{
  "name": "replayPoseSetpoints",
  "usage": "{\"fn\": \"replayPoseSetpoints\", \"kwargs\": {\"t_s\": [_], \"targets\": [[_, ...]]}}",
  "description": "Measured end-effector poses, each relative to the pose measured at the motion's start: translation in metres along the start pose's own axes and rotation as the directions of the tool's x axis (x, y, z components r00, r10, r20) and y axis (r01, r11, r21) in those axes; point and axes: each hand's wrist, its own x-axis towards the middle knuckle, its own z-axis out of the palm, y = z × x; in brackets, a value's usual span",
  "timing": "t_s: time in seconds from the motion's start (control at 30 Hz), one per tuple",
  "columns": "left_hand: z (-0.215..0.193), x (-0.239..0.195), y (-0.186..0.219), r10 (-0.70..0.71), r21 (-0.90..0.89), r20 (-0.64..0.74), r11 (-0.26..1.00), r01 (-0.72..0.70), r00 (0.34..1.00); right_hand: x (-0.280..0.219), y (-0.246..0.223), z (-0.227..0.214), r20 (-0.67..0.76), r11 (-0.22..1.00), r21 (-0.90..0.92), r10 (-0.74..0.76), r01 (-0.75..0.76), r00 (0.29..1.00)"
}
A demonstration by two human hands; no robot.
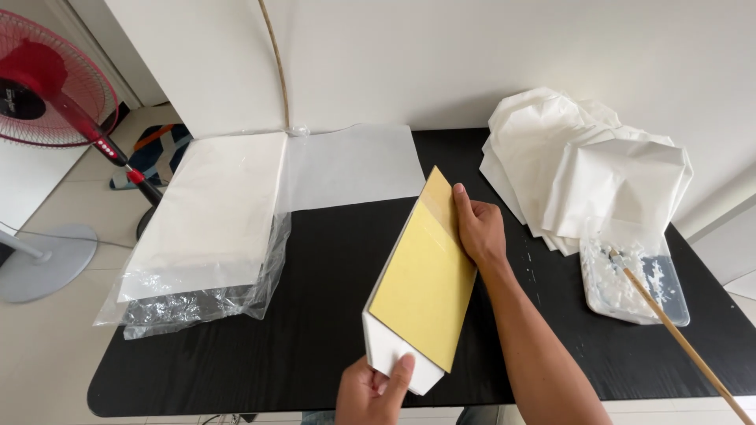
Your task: The person folds a white paper sheet over a cardboard template, then uses a brush to apply a white paste along the folded edges to secure them. They press the glued sections flat and repeat the process on different sides of the paper structure.
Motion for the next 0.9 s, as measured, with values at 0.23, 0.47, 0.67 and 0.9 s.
{"fn": "replayPoseSetpoints", "kwargs": {"t_s": [0.23,0.47,0.67,0.9], "targets": [[0.03,-0.014,0.008,0.237,0.072,0.06,0.968,-0.241,0.97,0.02,0.024,0.001,-0.03,0.979,0.192,0.079,-0.072,0.996],[0.052,-0.025,0.002,0.54,0.207,0.011,0.822,-0.53,0.842,0.05,0.063,0.012,0.09,0.81,0.587,-0.067,0.002,0.994],[0.049,-0.027,0.004,0.523,0.163,0.019,0.839,-0.519,0.852,0.016,0.032,0.015,0.031,0.846,0.514,-0.188,0.146,0.982],[0.049,-0.016,-0.001,0.427,0.434,0.113,0.791,-0.431,0.897,0.026,0.05,0.037,-0.103,0.799,0.504,-0.32,0.327,0.942]]}}
